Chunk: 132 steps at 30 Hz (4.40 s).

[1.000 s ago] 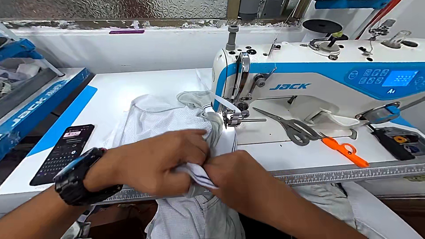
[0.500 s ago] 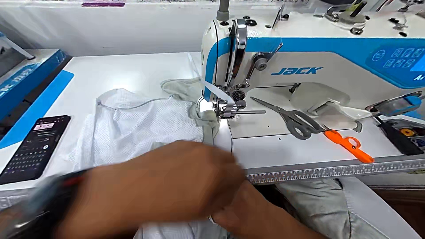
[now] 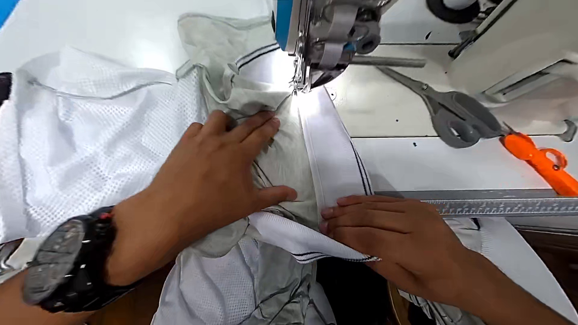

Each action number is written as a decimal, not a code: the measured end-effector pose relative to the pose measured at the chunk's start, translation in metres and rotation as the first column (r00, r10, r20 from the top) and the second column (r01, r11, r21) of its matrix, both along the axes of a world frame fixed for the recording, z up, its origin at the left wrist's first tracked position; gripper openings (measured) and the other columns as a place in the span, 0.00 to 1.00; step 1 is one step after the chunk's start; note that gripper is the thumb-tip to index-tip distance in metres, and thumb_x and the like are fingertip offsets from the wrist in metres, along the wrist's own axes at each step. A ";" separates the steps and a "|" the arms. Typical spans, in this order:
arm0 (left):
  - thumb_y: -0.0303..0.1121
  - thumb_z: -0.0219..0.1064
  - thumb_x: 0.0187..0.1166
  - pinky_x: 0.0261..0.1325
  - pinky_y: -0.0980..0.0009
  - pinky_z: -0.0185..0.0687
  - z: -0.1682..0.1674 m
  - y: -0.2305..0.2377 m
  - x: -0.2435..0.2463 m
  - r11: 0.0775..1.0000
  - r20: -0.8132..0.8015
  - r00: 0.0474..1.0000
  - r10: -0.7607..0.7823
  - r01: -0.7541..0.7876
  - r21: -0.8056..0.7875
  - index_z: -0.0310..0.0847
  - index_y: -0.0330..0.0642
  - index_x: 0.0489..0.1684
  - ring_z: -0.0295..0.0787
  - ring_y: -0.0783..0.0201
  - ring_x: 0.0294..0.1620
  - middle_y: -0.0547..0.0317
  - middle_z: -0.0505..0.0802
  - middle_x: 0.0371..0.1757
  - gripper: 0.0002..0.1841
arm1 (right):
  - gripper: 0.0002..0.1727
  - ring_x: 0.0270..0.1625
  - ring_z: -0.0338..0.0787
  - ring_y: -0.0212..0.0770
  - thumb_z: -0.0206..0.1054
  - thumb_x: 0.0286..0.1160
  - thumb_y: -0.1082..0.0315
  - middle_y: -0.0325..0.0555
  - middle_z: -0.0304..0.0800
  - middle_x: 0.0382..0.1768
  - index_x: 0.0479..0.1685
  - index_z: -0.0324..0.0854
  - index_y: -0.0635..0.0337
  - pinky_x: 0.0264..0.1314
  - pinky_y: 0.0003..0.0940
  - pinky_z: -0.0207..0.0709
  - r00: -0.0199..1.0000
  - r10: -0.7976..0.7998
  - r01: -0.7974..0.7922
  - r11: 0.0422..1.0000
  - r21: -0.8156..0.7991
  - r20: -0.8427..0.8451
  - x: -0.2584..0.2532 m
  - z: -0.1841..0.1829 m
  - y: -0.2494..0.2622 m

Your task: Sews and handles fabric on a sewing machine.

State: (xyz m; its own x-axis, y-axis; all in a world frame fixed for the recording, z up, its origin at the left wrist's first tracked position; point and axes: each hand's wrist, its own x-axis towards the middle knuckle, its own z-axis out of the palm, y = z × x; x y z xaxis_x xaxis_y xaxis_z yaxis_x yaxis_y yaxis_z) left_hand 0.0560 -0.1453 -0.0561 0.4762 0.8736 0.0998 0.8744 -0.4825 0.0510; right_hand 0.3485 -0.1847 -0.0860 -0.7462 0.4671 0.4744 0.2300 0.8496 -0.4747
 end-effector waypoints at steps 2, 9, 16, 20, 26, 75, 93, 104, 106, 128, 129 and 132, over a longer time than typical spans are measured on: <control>0.84 0.49 0.63 0.49 0.43 0.79 0.001 0.011 -0.002 0.999 -0.014 1.000 0.025 -0.025 -0.021 0.72 0.48 0.84 0.81 0.39 0.66 0.56 0.78 0.84 0.56 | 0.13 0.67 0.91 0.36 0.57 0.89 0.68 0.39 0.97 0.51 0.48 0.89 0.57 0.80 0.37 0.80 0.999 0.000 -0.001 1.000 -0.024 -0.038 -0.002 -0.004 0.004; 0.92 0.48 0.50 0.44 0.34 0.80 0.014 0.055 -0.007 0.987 -0.098 0.994 0.044 -0.058 -0.148 0.59 0.57 0.93 0.89 0.39 0.58 0.51 0.82 0.80 0.66 | 0.12 0.68 0.90 0.35 0.58 0.87 0.67 0.38 0.97 0.51 0.45 0.89 0.57 0.82 0.36 0.78 1.000 -0.008 0.008 1.000 -0.009 -0.011 -0.004 0.004 0.031; 0.88 0.56 0.51 0.63 0.30 0.73 0.031 0.095 -0.006 0.959 -0.154 0.988 0.024 -0.067 -0.275 0.52 0.53 0.96 0.82 0.41 0.73 0.49 0.73 0.87 0.67 | 0.14 0.68 0.91 0.36 0.58 0.85 0.68 0.41 0.97 0.52 0.47 0.91 0.58 0.81 0.34 0.77 0.999 -0.035 0.034 0.999 0.027 0.025 -0.012 0.008 0.058; 0.82 0.61 0.58 0.80 0.33 0.60 0.033 0.121 -0.008 0.941 -0.159 0.987 0.006 -0.059 -0.334 0.45 0.48 0.97 0.64 0.44 0.89 0.49 0.63 0.93 0.66 | 0.14 0.66 0.92 0.35 0.59 0.83 0.67 0.42 0.97 0.52 0.51 0.92 0.58 0.77 0.30 0.79 0.996 -0.072 0.068 0.995 0.069 0.049 -0.018 0.010 0.076; 0.93 0.43 0.53 0.84 0.37 0.55 0.003 0.209 -0.039 0.898 -0.021 0.935 -0.354 0.333 -0.288 0.43 0.40 0.96 0.58 0.43 0.91 0.34 0.61 0.91 0.73 | 0.14 0.58 0.94 0.35 0.62 0.81 0.68 0.44 0.97 0.50 0.54 0.92 0.58 0.59 0.28 0.84 0.991 -0.109 0.102 0.990 0.099 0.072 -0.027 0.013 0.107; 0.60 0.41 0.89 0.45 0.64 0.80 -0.013 0.021 -0.010 0.898 0.075 0.898 -0.435 0.426 0.105 0.80 0.55 0.79 0.87 0.62 0.56 0.61 0.75 0.87 0.32 | 0.12 0.78 0.81 0.43 0.58 0.84 0.71 0.44 0.87 0.68 0.47 0.90 0.54 0.82 0.38 0.75 0.971 -0.156 0.118 0.973 0.200 0.184 -0.018 -0.002 0.049; 0.56 0.45 0.89 0.48 0.66 0.82 -0.008 0.050 -0.015 0.855 0.128 0.846 -0.518 0.517 0.042 0.77 0.52 0.82 0.89 0.66 0.60 0.65 0.80 0.84 0.31 | 0.16 0.81 0.79 0.48 0.56 0.82 0.69 0.48 0.87 0.71 0.55 0.90 0.60 0.86 0.39 0.71 0.960 -0.178 0.143 0.976 0.167 0.218 -0.017 0.003 0.057; 0.57 0.43 0.90 0.53 0.62 0.83 -0.007 0.070 -0.013 0.865 0.124 0.856 -0.501 0.497 0.061 0.77 0.52 0.82 0.89 0.63 0.65 0.63 0.81 0.83 0.31 | 0.19 0.83 0.78 0.44 0.53 0.83 0.68 0.45 0.84 0.75 0.61 0.88 0.58 0.86 0.37 0.70 0.953 -0.164 0.130 0.981 0.145 0.256 -0.012 0.006 0.080; 0.57 0.42 0.90 0.54 0.61 0.83 -0.007 0.076 -0.014 0.865 0.121 0.856 -0.502 0.498 0.064 0.76 0.52 0.83 0.89 0.63 0.67 0.64 0.81 0.83 0.31 | 0.19 0.83 0.78 0.44 0.54 0.83 0.68 0.46 0.84 0.75 0.62 0.88 0.58 0.86 0.36 0.69 0.951 -0.167 0.131 0.980 0.151 0.260 -0.013 0.007 0.085; 0.57 0.47 0.88 0.59 0.54 0.80 -0.009 0.115 -0.019 0.852 0.161 0.838 -0.522 0.504 0.140 0.87 0.59 0.71 0.85 0.53 0.66 0.48 0.87 0.66 0.27 | 0.23 0.85 0.74 0.42 0.53 0.87 0.62 0.44 0.79 0.80 0.76 0.81 0.56 0.88 0.38 0.65 0.922 -0.275 0.248 0.960 0.129 0.274 -0.019 0.005 0.113; 0.58 0.47 0.88 0.60 0.52 0.80 -0.009 0.115 -0.019 0.854 0.154 0.841 -0.519 0.501 0.140 0.86 0.60 0.72 0.85 0.52 0.67 0.48 0.88 0.68 0.27 | 0.24 0.85 0.74 0.42 0.53 0.87 0.62 0.44 0.79 0.80 0.76 0.81 0.55 0.88 0.39 0.64 0.924 -0.274 0.247 0.960 0.131 0.267 -0.019 0.004 0.114; 0.60 0.47 0.87 0.56 0.52 0.81 -0.012 0.115 -0.019 0.856 0.145 0.847 -0.512 0.490 0.166 0.87 0.62 0.71 0.86 0.52 0.65 0.49 0.88 0.66 0.28 | 0.24 0.85 0.74 0.42 0.53 0.86 0.62 0.43 0.79 0.80 0.77 0.81 0.53 0.88 0.41 0.64 0.930 -0.272 0.243 0.960 0.140 0.249 -0.019 0.003 0.117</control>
